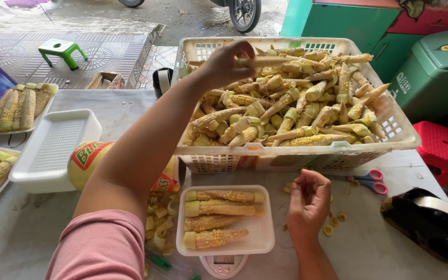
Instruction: Peeling, trimming, and weighing baby corn for packaging in a production facility.
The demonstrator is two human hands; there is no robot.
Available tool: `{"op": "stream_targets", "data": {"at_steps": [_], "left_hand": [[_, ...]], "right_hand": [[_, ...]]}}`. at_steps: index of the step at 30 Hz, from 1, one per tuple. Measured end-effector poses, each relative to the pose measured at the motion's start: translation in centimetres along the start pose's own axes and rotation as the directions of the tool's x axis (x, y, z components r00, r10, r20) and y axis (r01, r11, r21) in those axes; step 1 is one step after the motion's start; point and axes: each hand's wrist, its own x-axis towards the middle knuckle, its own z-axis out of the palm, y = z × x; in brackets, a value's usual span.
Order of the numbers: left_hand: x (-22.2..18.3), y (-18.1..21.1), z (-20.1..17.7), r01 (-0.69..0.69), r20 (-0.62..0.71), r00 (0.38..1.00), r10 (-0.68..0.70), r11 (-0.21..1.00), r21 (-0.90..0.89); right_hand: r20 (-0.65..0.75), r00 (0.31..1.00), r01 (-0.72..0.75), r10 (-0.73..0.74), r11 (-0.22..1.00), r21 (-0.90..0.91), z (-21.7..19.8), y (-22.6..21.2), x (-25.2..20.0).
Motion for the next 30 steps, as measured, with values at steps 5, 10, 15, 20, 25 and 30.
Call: {"op": "stream_targets", "data": {"at_steps": [5, 10, 15, 20, 25, 30], "left_hand": [[1.1, -4.2, -0.9, -0.11, -0.365, 0.907, 0.209, 0.955, 0.274], [0.8, -3.1, -1.0, -0.162, -0.353, 0.897, 0.268, 0.94, 0.301], [1.2, -3.9, -0.8, -0.181, -0.343, 0.896, 0.281, 0.938, 0.295], [0.9, -3.7, -0.7, -0.207, -0.36, 0.895, 0.262, 0.961, 0.184], [0.1, -2.8, -0.8, -0.119, -0.325, 0.939, 0.11, 0.993, -0.009], [0.1, -2.9, -0.9, -0.045, -0.212, 0.976, 0.056, 0.997, 0.056]], "right_hand": [[0.019, 1.0, 0.002, -0.002, 1.0, -0.009, 0.1, 0.3, -0.1], [0.009, 1.0, -0.024, 0.023, 0.999, 0.026, 0.1, 0.6, 0.0], [0.014, 1.0, -0.018, 0.018, 1.0, 0.014, 0.1, 0.2, 0.0], [0.011, 1.0, -0.013, 0.013, 1.0, 0.013, 0.0, 0.1, 0.0], [0.017, 0.999, -0.031, 0.031, 0.999, 0.02, 0.0, -0.1, 0.0], [0.016, 0.999, -0.033, 0.032, 0.999, 0.036, 0.1, 0.0, -0.1]]}}
